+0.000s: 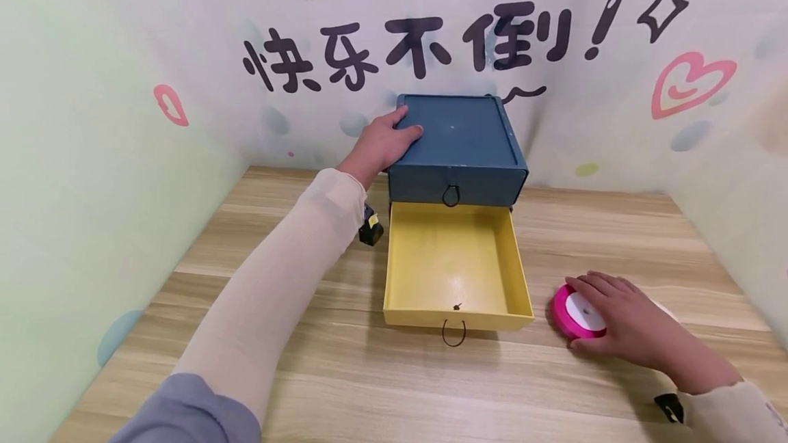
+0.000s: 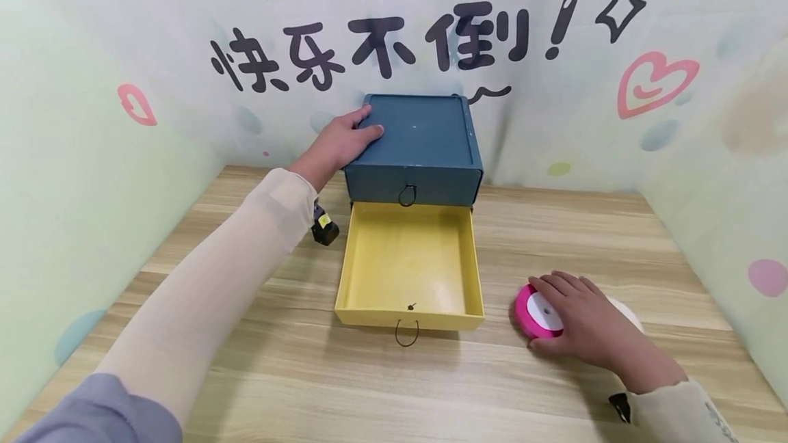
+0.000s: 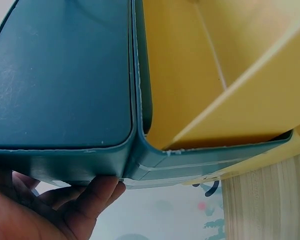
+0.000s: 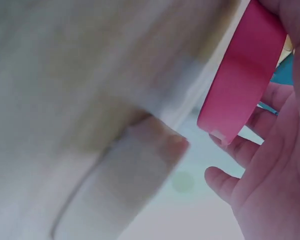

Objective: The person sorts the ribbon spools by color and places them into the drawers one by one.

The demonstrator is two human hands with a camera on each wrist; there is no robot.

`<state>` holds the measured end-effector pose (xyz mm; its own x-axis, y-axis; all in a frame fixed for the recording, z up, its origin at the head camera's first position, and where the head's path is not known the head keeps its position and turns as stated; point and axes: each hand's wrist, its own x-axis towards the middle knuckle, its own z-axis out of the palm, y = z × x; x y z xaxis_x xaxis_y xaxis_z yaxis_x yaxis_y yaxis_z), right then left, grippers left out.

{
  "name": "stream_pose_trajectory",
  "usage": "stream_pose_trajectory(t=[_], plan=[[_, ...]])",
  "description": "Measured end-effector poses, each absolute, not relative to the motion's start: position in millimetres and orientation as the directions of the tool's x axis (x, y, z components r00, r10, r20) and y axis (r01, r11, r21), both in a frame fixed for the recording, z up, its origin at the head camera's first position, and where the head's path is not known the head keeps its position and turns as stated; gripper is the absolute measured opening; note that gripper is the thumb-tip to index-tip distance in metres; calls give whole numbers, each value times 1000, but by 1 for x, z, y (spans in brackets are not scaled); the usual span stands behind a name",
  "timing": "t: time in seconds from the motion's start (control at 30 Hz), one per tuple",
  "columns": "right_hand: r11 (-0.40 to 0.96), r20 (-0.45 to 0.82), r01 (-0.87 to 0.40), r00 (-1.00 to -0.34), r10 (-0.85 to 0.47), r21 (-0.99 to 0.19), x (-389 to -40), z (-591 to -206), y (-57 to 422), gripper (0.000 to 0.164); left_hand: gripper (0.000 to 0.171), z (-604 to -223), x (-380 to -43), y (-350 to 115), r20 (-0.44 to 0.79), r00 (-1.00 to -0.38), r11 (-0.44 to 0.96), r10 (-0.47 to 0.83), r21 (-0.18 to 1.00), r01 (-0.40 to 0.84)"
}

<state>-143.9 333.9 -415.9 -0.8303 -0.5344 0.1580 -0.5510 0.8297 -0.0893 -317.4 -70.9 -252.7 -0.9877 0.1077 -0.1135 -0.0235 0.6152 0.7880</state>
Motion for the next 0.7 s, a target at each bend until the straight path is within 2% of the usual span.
stream_pose_trajectory(t=[0.4,0.7], plan=[[747,288,-665,-711,-642,25,-145,-397,325,92,65,-253,-316,-72,-118,-987,612,110,791,-26],[732,302,-679,-686,-661,60,-146,-377,314,90,65,-253,-318,-72,-112,-988,620,109,785,-20]])
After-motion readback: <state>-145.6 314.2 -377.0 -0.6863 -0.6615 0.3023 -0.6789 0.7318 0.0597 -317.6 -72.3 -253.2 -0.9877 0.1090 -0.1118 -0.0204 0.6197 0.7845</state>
